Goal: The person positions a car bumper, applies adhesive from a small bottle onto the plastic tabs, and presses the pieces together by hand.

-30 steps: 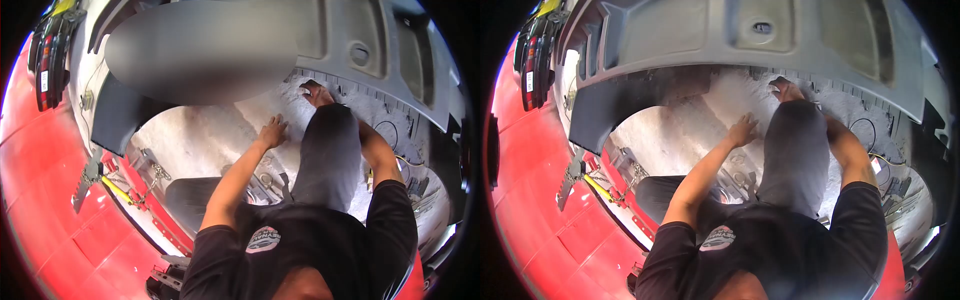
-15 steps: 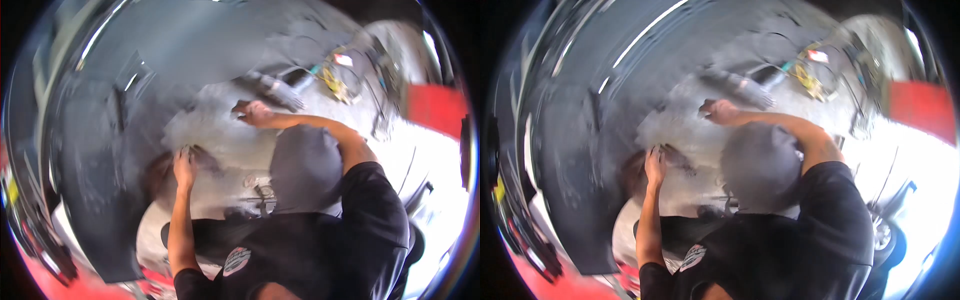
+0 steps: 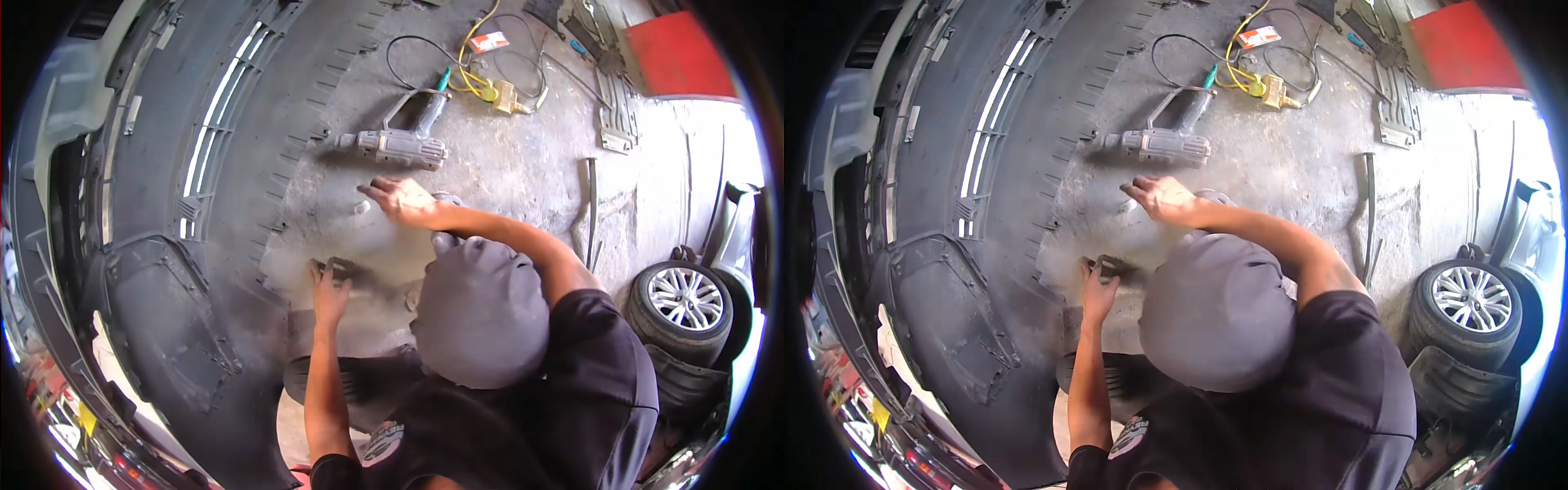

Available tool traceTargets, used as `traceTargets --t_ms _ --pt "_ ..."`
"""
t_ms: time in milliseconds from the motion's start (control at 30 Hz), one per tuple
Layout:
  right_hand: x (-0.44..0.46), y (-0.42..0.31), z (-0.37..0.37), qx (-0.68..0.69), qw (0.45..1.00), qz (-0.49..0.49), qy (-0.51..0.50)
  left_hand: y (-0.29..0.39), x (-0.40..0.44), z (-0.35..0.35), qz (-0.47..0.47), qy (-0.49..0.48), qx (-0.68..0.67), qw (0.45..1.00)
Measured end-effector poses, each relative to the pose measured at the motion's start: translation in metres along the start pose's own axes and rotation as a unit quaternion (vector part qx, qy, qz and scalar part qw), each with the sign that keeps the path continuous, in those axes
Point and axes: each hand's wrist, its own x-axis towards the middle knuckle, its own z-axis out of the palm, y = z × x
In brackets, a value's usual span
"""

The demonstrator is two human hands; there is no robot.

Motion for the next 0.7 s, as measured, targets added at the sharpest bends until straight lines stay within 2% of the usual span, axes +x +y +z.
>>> traceTargets --t_ms 67,100,167,233,267,367,433,500,567,700 --pt "-0.003 0.008 -0.024 -0.153 0.966 -0.027 0.209 0.012 0.001 -0.004 -0.013 -0.01 -0.015 1.0" --pt "0.008 0.011 -0.048 -0.168 0.961 0.018 0.218 0.014 -0.001 -0.002 -0.01 -0.002 -0.018 1.0" --pt "0.015 0.039 -0.061 -0.351 0.921 0.064 0.153 0.014 -0.003 0.001 -0.003 0.013 -0.02 1.0" --pt "0.023 0.062 -0.066 -0.264 0.956 0.127 -0.031 0.008 0.0 0.007 0.013 0.029 -0.012 0.999" --pt "0.028 0.068 -0.069 -0.236 0.961 0.123 -0.08 0.003 -0.002 0.01 0.015 0.038 -0.006 0.999" --pt "0.019 0.072 -0.102 -0.194 0.972 0.129 0.004 0.012 -0.004 0.004 -0.001 0.045 -0.04 0.998" --pt "0.001 0.051 -0.172 -0.053 0.978 0.197 0.036 0.009 -0.003 0.004 -0.003 0.036 -0.043 0.998" --pt "-0.026 0.067 -0.212 0.044 0.958 0.224 0.175 0.006 -0.006 0.005 -0.006 0.034 -0.048 0.998" --pt "-0.05 0.1 -0.236 -0.029 0.95 0.178 0.256 0.009 -0.004 0.006 -0.01 0.042 -0.056 0.998" --pt "-0.096 0.157 -0.222 -0.119 0.935 0.23 0.241 0.003 -0.002 0.002 -0.011 0.054 -0.035 0.998"
